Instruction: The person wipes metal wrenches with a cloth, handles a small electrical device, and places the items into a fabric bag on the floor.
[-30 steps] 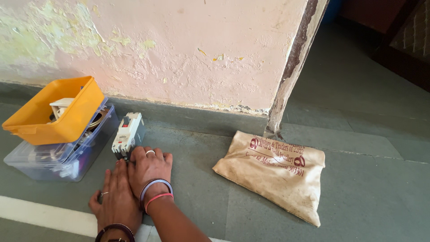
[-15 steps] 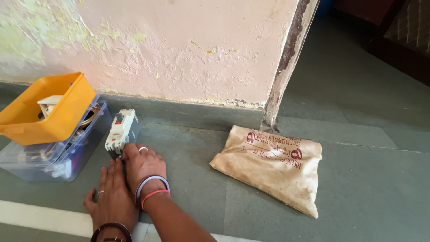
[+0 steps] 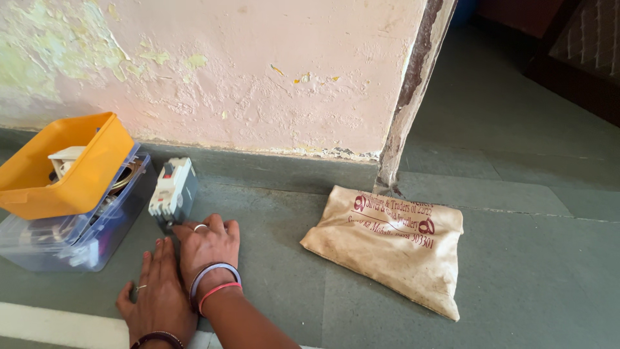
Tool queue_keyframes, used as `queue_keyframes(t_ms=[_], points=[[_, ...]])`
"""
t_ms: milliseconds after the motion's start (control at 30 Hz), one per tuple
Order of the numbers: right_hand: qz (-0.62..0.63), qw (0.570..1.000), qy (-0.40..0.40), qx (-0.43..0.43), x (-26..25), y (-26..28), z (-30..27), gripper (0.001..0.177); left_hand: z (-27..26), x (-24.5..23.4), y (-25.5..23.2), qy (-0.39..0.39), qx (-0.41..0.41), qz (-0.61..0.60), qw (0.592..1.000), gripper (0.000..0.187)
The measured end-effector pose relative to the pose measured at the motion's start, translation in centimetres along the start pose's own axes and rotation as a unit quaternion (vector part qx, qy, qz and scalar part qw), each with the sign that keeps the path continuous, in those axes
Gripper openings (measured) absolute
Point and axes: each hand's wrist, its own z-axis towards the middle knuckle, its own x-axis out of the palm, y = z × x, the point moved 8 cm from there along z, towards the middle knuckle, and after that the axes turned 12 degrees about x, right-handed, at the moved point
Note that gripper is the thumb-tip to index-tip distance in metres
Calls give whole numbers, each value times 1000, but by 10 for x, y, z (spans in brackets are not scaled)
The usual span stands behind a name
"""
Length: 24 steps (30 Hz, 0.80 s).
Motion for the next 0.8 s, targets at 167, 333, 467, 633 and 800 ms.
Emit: queue_keyframes(t_ms=[167, 333, 467, 633, 800], points=[[0, 999, 33, 11, 11, -3, 4, 32, 0, 0, 0, -3, 3, 18, 1000, 86], [4, 1000, 25, 18, 9, -4, 4, 32, -3, -5, -4, -6, 2, 12, 1000, 87], [-2, 1000, 3, 15, 4, -2, 4, 30, -3, -9, -7, -13, 4, -1, 1000, 83], [33, 998, 23, 41, 12, -11, 0, 28, -5, -13, -7, -59, 28, -13, 998, 71], [79, 990, 90, 71, 26, -25, -10, 39, -12, -9, 0, -121, 35, -76, 989, 53]])
